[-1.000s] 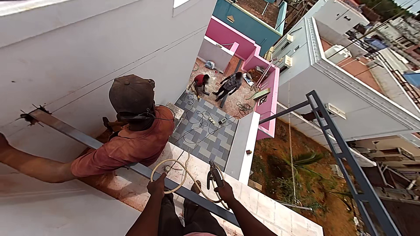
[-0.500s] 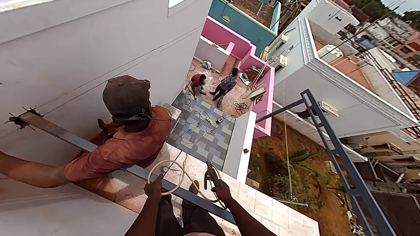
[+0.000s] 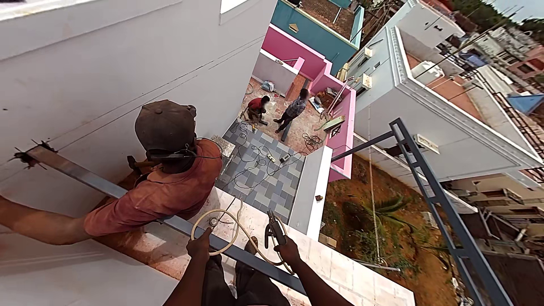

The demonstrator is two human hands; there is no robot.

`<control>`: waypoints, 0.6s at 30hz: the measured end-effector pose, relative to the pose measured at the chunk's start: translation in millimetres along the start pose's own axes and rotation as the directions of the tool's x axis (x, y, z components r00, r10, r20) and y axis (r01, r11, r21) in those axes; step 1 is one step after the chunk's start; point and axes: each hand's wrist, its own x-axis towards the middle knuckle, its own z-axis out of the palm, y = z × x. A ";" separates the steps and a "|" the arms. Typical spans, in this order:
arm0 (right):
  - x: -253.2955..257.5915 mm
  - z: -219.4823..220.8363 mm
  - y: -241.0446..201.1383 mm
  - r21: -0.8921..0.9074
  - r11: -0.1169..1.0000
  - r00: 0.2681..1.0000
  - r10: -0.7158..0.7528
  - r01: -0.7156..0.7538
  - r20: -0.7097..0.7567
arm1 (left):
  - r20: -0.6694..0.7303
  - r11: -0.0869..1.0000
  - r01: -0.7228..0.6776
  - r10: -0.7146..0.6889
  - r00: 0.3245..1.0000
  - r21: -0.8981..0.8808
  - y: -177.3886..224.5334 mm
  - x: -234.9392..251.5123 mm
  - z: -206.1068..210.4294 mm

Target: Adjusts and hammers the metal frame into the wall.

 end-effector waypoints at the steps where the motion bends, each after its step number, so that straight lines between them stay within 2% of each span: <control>1: 0.4 0.4 0.6 -0.001 1.000 1.000 0.000 0.000 -0.002 | -0.001 1.000 0.001 -0.001 1.000 0.000 -0.1 0.3 0.0; 18: -0.4 -1.0 -1.8 -0.032 0.999 1.000 0.001 -0.001 0.010 | -0.003 1.000 0.008 -0.008 1.000 0.002 -1.3 1.8 0.5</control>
